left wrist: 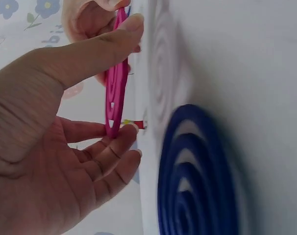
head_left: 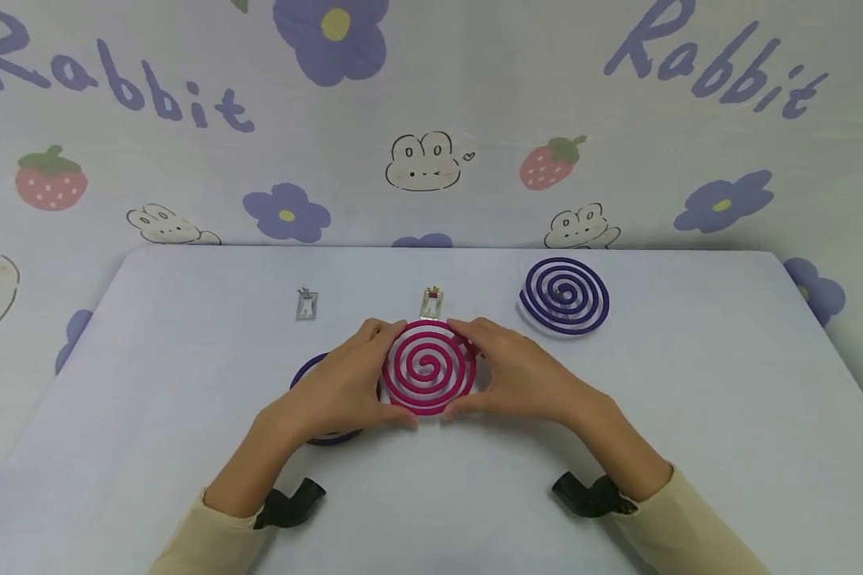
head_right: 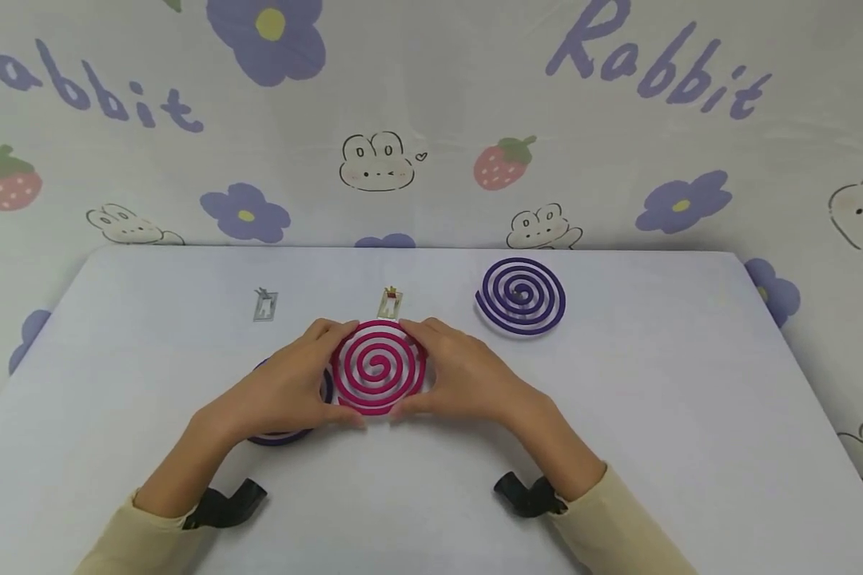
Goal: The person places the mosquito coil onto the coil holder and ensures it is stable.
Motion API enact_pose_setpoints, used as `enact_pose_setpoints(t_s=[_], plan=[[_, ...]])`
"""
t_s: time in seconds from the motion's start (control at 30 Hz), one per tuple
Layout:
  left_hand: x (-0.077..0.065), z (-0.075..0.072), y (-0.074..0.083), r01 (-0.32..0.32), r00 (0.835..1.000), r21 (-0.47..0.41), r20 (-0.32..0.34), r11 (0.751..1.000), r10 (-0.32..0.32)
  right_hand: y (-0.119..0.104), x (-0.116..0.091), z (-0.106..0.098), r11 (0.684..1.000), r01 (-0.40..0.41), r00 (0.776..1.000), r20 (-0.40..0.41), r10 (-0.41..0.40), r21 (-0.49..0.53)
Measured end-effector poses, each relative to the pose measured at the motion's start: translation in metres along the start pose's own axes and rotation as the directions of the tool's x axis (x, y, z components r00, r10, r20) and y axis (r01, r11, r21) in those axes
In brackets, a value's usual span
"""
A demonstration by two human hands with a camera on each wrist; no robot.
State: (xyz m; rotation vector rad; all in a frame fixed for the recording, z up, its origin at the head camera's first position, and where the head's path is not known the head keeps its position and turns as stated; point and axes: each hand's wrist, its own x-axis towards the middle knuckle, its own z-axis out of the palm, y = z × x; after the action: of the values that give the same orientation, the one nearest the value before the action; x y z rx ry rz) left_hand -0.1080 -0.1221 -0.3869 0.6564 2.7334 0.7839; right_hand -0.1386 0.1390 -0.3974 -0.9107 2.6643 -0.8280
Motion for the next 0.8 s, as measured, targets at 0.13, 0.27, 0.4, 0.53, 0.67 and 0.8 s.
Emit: enact_pose_setpoints(t_s=[0.13, 0.27, 0.4, 0.53, 0.67, 0.8], plan=[[0.004, -0.007, 0.002, -0.009, 1.0, -0.01, -0.012, 1.0, 0.009, -0.001, 0.004, -0.005, 1.0, 0.001, 1.0, 0.007, -0.001, 0.008], [0.006, -0.014, 0.004, 0.011, 1.0, -0.032, -0.021, 0.999, -0.011, -0.001, 0.006, -0.008, 0.999, -0.003, 1.0, 0.005, 0.003, 0.042], [0.008, -0.018, 0.004, 0.025, 0.999, -0.053, -0.021, 0.998, -0.026, -0.001, 0.009, -0.012, 0.996, 0.016, 1.0, 0.008, -0.016, 0.089], [0.011, -0.021, 0.002, 0.031, 0.999, -0.071, -0.024, 0.997, -0.033, 0.001, 0.014, -0.013, 0.988, 0.009, 1.0, 0.012, -0.011, 0.155], [0.016, -0.025, 0.001, 0.064, 0.998, -0.085, -0.01, 0.994, -0.065, 0.005, 0.018, -0.012, 0.98, -0.007, 1.0, -0.009, 0.008, 0.199], [0.021, -0.03, 0.002, 0.091, 0.996, -0.089, -0.007, 0.992, -0.092, 0.007, 0.022, -0.014, 0.974, 0.004, 0.999, -0.036, 0.004, 0.228]])
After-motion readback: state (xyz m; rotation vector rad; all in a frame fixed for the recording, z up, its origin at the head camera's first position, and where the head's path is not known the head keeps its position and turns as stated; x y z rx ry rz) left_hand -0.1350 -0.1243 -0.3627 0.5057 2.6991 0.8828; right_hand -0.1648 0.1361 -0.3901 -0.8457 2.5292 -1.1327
